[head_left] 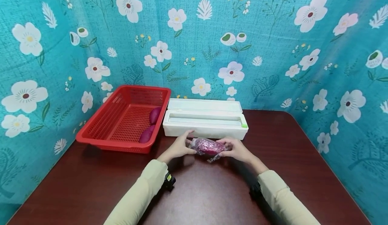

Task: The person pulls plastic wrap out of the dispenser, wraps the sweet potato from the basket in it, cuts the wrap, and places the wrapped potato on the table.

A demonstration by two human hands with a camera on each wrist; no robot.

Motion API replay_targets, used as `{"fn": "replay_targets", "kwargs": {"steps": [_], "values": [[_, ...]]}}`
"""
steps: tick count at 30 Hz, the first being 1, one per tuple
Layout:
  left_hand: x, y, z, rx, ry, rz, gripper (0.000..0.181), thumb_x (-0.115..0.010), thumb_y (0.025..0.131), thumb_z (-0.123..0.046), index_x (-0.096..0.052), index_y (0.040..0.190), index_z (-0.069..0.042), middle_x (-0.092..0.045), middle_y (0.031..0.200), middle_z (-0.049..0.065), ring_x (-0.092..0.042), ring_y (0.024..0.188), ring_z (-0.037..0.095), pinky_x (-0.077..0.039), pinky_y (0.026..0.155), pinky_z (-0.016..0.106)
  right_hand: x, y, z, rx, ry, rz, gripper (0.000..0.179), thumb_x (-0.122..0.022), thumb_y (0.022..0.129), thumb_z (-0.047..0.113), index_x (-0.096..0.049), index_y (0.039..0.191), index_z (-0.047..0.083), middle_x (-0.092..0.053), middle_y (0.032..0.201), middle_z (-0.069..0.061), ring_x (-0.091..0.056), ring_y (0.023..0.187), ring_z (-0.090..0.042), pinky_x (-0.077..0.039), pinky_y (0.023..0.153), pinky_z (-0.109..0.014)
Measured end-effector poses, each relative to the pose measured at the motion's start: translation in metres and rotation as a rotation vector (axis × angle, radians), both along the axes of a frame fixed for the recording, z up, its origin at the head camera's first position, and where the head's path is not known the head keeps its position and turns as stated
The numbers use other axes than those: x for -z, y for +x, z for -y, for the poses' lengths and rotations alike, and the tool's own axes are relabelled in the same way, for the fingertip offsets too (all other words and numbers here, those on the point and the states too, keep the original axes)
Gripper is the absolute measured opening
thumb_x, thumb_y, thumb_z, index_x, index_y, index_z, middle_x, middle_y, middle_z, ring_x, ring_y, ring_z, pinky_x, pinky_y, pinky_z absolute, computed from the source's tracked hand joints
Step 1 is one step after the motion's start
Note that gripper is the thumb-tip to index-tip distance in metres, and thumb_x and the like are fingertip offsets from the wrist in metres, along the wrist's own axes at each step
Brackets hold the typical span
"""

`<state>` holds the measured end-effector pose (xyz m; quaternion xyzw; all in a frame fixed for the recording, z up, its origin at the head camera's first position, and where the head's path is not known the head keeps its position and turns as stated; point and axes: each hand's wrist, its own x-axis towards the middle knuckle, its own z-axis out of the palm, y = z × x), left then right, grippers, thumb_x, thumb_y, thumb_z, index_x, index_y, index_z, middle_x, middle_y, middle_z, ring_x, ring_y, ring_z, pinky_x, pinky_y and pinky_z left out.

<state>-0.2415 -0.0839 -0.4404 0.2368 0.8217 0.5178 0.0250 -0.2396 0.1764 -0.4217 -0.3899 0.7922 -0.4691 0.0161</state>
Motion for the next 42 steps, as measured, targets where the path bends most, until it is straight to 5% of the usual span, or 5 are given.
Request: {"fn": "replay_targets", "kwargs": {"steps": [6,13,25,31,42], "values": [[-0.004,0.003,0.003,-0.061,0.064,0.044,0.061,-0.068,0.076,-0.004,-0.037,0.128,0.007,-0.048,0.118,0.027,-0.053,0.098,0.037,-0.05,0.057,0.045,-0.012,0.002,-0.014,0.119,-0.034,-0.001,0.04,-0.07,0.068,-0.011,-0.056,0.105,-0.015,-0.061,0.086,-0.024,-0.061,0.069,-0.026,-0.051,0.059,-0.03],[-0.003,0.005,-0.001,-0.023,-0.113,-0.039,0.031,-0.061,0.082,-0.008,-0.056,0.109,0.007,-0.059,0.105,0.019,-0.055,0.097,0.03,-0.043,0.082,0.042,-0.019,-0.001,-0.05,0.285,-0.195,0.024,0.041,-0.069,0.07,-0.009,-0.054,0.107,-0.014,-0.06,0.094,-0.022,-0.061,0.074,-0.013,-0.051,0.059,-0.025],[-0.003,0.007,0.002,-0.004,-0.189,-0.062,0.026,-0.062,0.082,-0.011,-0.061,0.103,0.003,-0.063,0.094,0.008,-0.056,0.093,0.021,-0.043,0.081,0.036,0.079,-0.082,-0.183,0.697,-0.448,0.086,0.049,-0.074,0.073,0.012,-0.054,0.117,0.008,-0.054,0.098,-0.01,-0.063,0.071,-0.012,-0.05,0.055,-0.023],[-0.005,0.011,0.003,0.019,-0.203,-0.054,0.025,-0.061,0.082,-0.01,-0.061,0.103,0.004,-0.063,0.091,0.008,-0.057,0.09,0.022,-0.044,0.079,0.033,0.067,-0.061,-0.179,1.024,-0.163,0.122,0.058,-0.073,0.069,0.042,-0.055,0.112,0.008,-0.053,0.088,-0.001,-0.05,0.07,-0.006,-0.045,0.045,-0.018],[-0.006,0.012,0.007,0.065,-0.112,-0.024,0.032,-0.068,0.076,-0.003,-0.058,0.105,0.007,-0.062,0.094,0.019,-0.059,0.087,0.026,-0.046,0.077,0.037,0.022,-0.018,-0.142,0.952,-0.001,0.432,0.061,-0.072,0.076,0.023,-0.043,0.117,-0.012,-0.054,0.096,-0.027,-0.057,0.059,-0.008,-0.051,0.058,-0.027]]}}
